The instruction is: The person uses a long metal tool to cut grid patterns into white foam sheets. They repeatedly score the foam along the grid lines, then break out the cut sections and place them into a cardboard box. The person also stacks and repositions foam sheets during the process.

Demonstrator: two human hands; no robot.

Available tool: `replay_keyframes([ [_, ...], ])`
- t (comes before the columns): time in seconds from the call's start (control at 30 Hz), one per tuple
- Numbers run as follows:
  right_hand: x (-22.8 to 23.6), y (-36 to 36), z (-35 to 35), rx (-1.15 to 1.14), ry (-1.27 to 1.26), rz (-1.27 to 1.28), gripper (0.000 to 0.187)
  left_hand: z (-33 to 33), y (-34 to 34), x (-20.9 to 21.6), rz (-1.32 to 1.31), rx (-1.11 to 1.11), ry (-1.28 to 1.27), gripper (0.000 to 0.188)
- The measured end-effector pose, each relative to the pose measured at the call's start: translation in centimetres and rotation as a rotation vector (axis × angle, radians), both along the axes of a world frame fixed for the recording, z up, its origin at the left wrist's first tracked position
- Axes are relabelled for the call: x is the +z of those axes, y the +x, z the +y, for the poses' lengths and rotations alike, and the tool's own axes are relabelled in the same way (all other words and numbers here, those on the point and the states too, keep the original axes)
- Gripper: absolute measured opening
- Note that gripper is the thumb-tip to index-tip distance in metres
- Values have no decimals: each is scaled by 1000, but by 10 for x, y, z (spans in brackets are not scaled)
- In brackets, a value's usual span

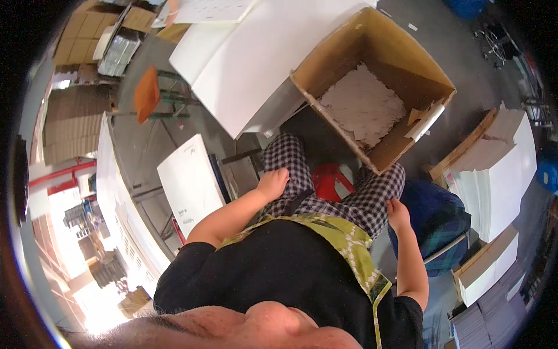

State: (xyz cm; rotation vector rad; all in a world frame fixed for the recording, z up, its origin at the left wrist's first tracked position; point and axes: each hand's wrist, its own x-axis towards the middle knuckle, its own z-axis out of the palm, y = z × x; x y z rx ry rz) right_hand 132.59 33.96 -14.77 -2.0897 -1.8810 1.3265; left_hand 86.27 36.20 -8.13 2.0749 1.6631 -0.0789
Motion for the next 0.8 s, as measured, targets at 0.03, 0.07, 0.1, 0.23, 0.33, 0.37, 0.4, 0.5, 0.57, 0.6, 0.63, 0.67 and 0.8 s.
replay_keyframes([
  [0.03,-9,5,-5,-10,16,44,26,-8,-5,-4,-22,3,63,16],
  [0.07,-17,9,-8,-29,35,89,26,-12,-11,-8,-42,-3,130,16],
  [0.1,-13,9,-6,-86,-58,193,23,-14,-19,-8,-102,43,2,21],
  [0.23,35,6,-25,-321,-291,435,24,-20,-27,3,-130,59,3,32],
  [0.33,58,2,-50,-320,-390,526,20,-39,-34,3,-136,96,-25,22],
  [0.37,63,2,-60,-331,-422,544,18,-41,-35,-5,-158,62,43,19],
  [0.4,63,3,-72,-284,-513,580,16,-45,-32,-9,-186,28,101,15],
  [0.5,87,-31,-112,143,-672,335,24,-44,-27,-14,-285,-91,426,13],
  [0.57,96,-42,-125,58,-741,465,29,-44,-24,-15,-292,49,301,15],
  [0.6,94,-41,-123,115,-705,464,30,-43,-22,-13,-295,117,240,17],
  [0.63,92,-35,-121,171,-671,454,30,-40,-19,-10,-292,138,250,20],
  [0.67,74,-28,-112,318,-578,376,29,-34,-17,-2,-266,188,189,20],
  [0.8,118,-77,-54,842,-324,-65,28,-32,-16,-6,-216,293,2,25],
])
